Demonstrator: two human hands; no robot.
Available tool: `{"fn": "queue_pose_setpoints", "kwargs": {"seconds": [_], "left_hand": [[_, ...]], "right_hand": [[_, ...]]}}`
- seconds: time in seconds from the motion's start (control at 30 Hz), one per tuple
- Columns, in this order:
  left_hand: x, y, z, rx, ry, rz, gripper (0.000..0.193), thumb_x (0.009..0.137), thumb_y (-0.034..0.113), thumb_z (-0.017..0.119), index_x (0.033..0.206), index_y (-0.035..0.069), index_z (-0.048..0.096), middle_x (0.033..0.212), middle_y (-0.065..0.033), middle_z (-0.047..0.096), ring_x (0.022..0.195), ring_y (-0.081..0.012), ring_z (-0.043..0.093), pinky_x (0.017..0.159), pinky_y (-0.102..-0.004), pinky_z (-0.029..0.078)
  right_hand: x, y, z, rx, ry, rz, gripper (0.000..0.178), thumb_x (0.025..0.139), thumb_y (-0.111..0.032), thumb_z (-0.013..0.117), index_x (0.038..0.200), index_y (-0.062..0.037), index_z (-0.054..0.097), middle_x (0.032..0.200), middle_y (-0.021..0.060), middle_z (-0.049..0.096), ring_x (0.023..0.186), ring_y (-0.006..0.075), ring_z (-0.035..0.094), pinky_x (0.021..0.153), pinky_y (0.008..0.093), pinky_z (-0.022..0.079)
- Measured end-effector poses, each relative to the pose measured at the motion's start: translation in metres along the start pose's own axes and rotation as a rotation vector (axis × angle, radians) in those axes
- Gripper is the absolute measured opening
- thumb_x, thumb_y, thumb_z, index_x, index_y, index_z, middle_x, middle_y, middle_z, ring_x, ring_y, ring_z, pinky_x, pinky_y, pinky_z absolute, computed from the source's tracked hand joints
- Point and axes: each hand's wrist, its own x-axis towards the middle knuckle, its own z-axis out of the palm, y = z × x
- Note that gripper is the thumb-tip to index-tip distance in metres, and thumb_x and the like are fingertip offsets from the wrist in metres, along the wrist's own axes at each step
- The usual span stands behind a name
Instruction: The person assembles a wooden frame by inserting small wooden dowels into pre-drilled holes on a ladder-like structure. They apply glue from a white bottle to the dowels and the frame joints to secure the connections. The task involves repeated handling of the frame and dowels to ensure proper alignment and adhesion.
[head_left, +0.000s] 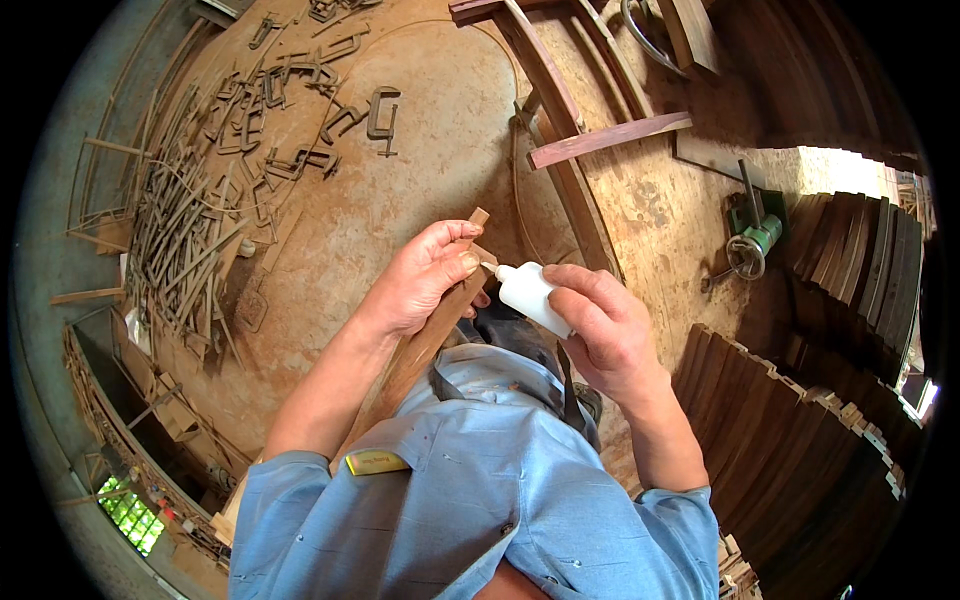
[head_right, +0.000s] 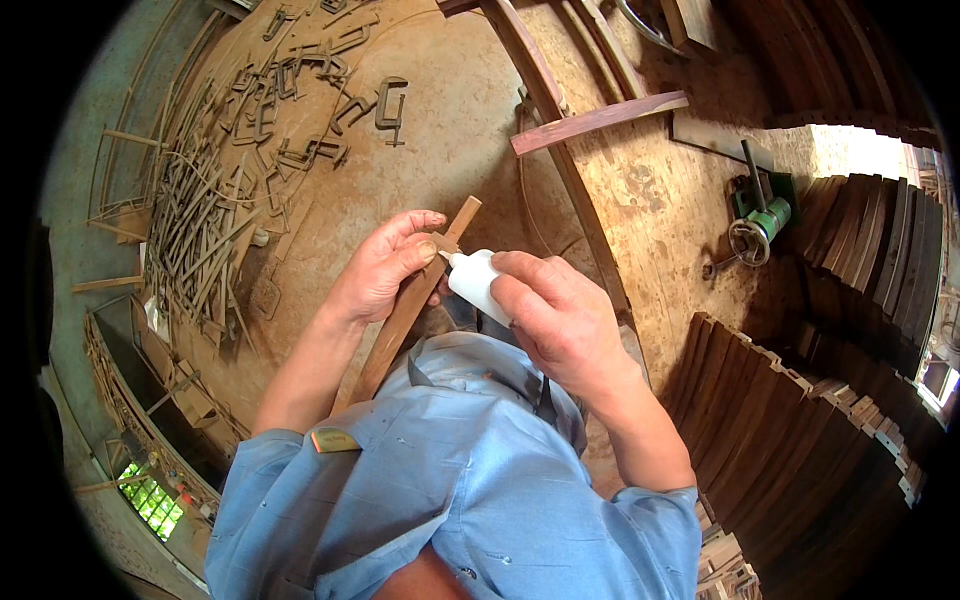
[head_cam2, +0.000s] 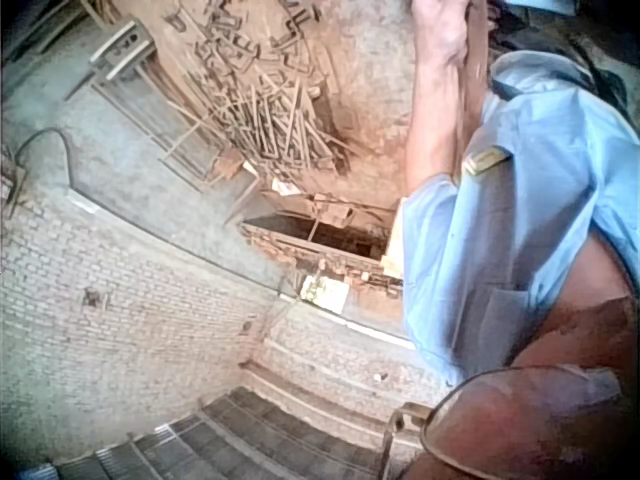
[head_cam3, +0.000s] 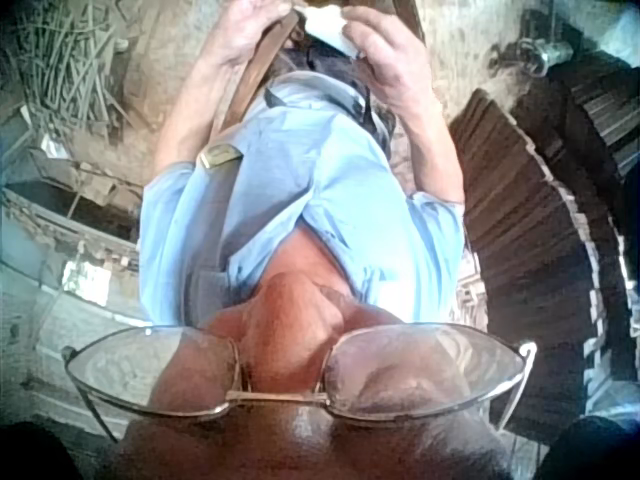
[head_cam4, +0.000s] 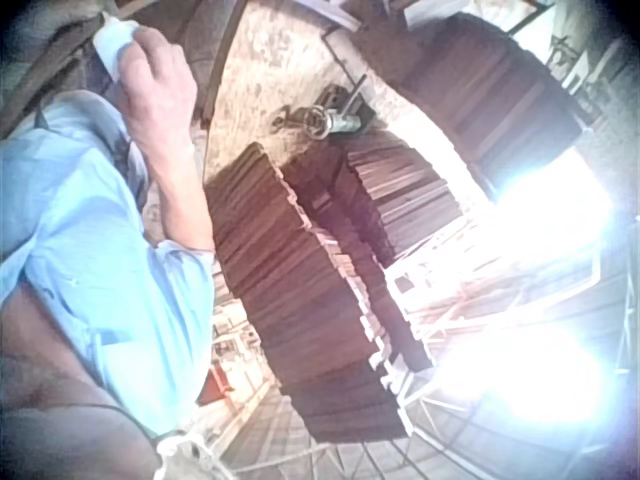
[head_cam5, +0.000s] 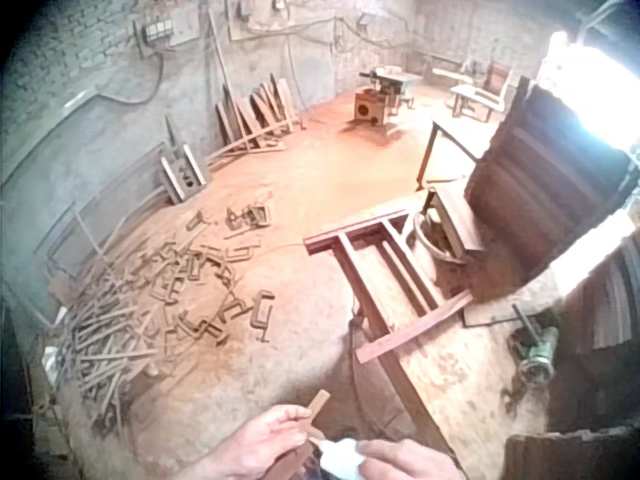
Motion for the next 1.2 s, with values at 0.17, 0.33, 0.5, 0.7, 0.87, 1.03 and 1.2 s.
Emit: {"fn": "queue_pose_setpoints", "kwargs": {"seconds": [0.17,0.33,0.5,0.7,0.87,1.03,1.2], "left_hand": [[0.0,-0.001,0.0,0.029,-0.019,-0.003,0.039,0.097,0.018,0.058,0.129,0.003,0.042,0.102,-0.0122,0.064,0.079,-0.0197,0.066,0.063,-0.0321,0.056],[-0.001,-0.005,0.0,0.028,-0.021,-0.004,0.038,0.097,0.018,0.058,0.129,0.004,0.043,0.103,-0.012,0.064,0.079,-0.0196,0.066,0.064,-0.0324,0.056],[-0.002,-0.006,0.004,0.064,-0.006,-0.024,0.036,0.098,0.017,0.056,0.129,0.006,0.043,0.103,-0.0114,0.064,0.079,-0.0192,0.066,0.064,-0.0314,0.056],[-0.003,-0.011,0.008,0.108,-0.016,-0.009,0.035,0.098,0.015,0.055,0.129,0.006,0.043,0.104,-0.011,0.064,0.08,-0.0178,0.066,0.064,-0.0291,0.055],[-0.005,-0.013,0.008,0.113,0.004,0.007,0.034,0.098,0.013,0.054,0.129,0.006,0.043,0.106,-0.0098,0.064,0.08,-0.0164,0.065,0.065,-0.029,0.055],[-0.003,-0.018,0.01,0.181,0.044,0.011,0.033,0.098,0.012,0.054,0.129,0.006,0.043,0.104,-0.0086,0.063,0.079,-0.0157,0.064,0.066,-0.0287,0.055],[0.001,-0.025,0.005,0.323,0.07,0.061,0.033,0.099,0.012,0.053,0.129,0.005,0.043,0.105,-0.0085,0.062,0.081,-0.0147,0.063,0.067,-0.0283,0.055]], "right_hand": [[0.007,-0.001,-0.009,-0.048,-0.043,-0.07,0.031,0.066,-0.002,0.067,0.096,-0.0068,0.062,0.111,0.0101,0.062,0.076,0.0236,0.06,0.063,0.0337,0.052],[0.009,0.004,-0.014,-0.087,-0.103,-0.132,0.028,0.069,-0.006,0.065,0.097,-0.0073,0.062,0.112,0.0108,0.062,0.075,0.0243,0.059,0.063,0.0338,0.053],[0.014,0.001,-0.023,-0.114,-0.201,-0.142,0.029,0.071,-0.007,0.063,0.101,-0.0081,0.061,0.113,0.0111,0.061,0.08,0.0259,0.061,0.064,0.0349,0.053],[0.015,-0.004,-0.028,-0.005,-0.301,0.005,0.033,0.072,-0.002,0.067,0.104,-0.006,0.059,0.119,0.0157,0.055,0.095,0.0334,0.063,0.073,0.0376,0.054],[0.012,-0.013,-0.023,0.221,-0.215,0.185,0.04,0.074,0.001,0.072,0.11,-0.0023,0.055,0.123,0.0232,0.048,0.109,0.0386,0.056,0.086,0.041,0.051],[0.006,-0.017,-0.01,0.119,-0.123,0.3,0.05,0.079,-0.001,0.071,0.122,-0.0007,0.046,0.122,0.0238,0.048,0.11,0.0403,0.054,0.089,0.0432,0.049],[0.005,-0.022,-0.01,0.142,-0.13,0.539,0.052,0.081,-0.004,0.069,0.125,0.0021,0.043,0.115,0.0252,0.054,0.104,0.0418,0.057,0.086,0.0444,0.049]]}}
